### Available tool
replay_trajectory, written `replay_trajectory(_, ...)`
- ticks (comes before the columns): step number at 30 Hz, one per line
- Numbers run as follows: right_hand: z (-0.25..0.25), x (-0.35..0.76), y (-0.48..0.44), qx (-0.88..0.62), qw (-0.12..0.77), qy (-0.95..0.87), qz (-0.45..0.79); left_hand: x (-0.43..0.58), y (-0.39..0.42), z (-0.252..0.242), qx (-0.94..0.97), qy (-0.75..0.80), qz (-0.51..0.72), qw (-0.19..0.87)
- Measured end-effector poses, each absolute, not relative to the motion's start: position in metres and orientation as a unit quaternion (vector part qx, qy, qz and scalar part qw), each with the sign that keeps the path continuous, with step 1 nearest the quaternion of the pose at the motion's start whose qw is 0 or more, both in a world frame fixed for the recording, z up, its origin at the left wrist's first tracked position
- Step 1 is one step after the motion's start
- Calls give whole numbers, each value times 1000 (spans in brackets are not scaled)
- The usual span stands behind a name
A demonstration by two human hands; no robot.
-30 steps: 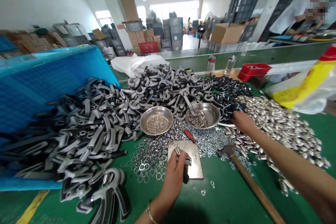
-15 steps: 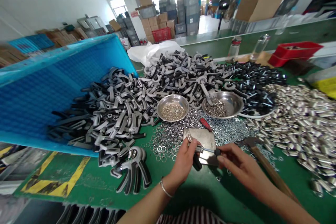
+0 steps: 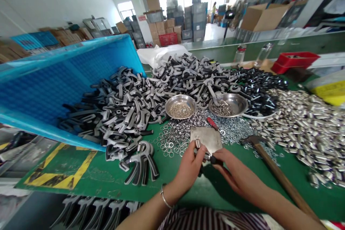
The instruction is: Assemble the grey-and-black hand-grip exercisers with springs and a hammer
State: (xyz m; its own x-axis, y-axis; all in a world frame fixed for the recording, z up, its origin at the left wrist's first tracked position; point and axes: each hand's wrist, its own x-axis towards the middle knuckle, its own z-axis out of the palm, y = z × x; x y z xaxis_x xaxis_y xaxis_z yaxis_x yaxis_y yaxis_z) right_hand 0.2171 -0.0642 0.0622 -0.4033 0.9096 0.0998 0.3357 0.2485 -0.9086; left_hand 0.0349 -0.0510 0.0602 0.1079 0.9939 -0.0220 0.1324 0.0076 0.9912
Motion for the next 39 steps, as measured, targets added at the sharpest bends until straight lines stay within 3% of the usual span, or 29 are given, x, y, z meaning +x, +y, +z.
replay_trajectory(5,56,187,-79,-403,324,-460,722,27,-65,60,587,522,450,425)
replay_trajectory(10,51,170,-92,-419,300,-474,714,12,-74,56,620,499,463,390)
replay_trajectory(14,46,169,-95,-342,168,-370,847,1,-77,53,690,436,428,388)
replay_trajectory(17,43,177,-89,-424,128,-509,738,-2,-76,42,644,481,414,427)
replay_trajectory(20,43,184,-82,-511,216,-709,436,-3,-76,31,583,526,428,448)
replay_trajectory(22,43,183,-82,-509,264,-752,326,-3,-78,29,572,531,434,451)
replay_trajectory(24,42,179,-84,-475,260,-723,428,-4,-82,31,579,517,443,448)
replay_trajectory(26,40,174,-87,-413,194,-625,634,-5,-85,36,610,486,444,441)
replay_trajectory(28,38,172,-89,-366,129,-527,756,-6,-86,39,645,462,430,430)
replay_trajectory(33,36,177,-89,-457,253,-591,614,-5,-84,40,611,492,437,440)
replay_trajectory(37,35,182,-91,-398,131,-527,739,-2,-83,45,700,410,402,424)
replay_trajectory(39,36,184,-90,-425,170,-568,684,2,-82,46,701,424,390,420)
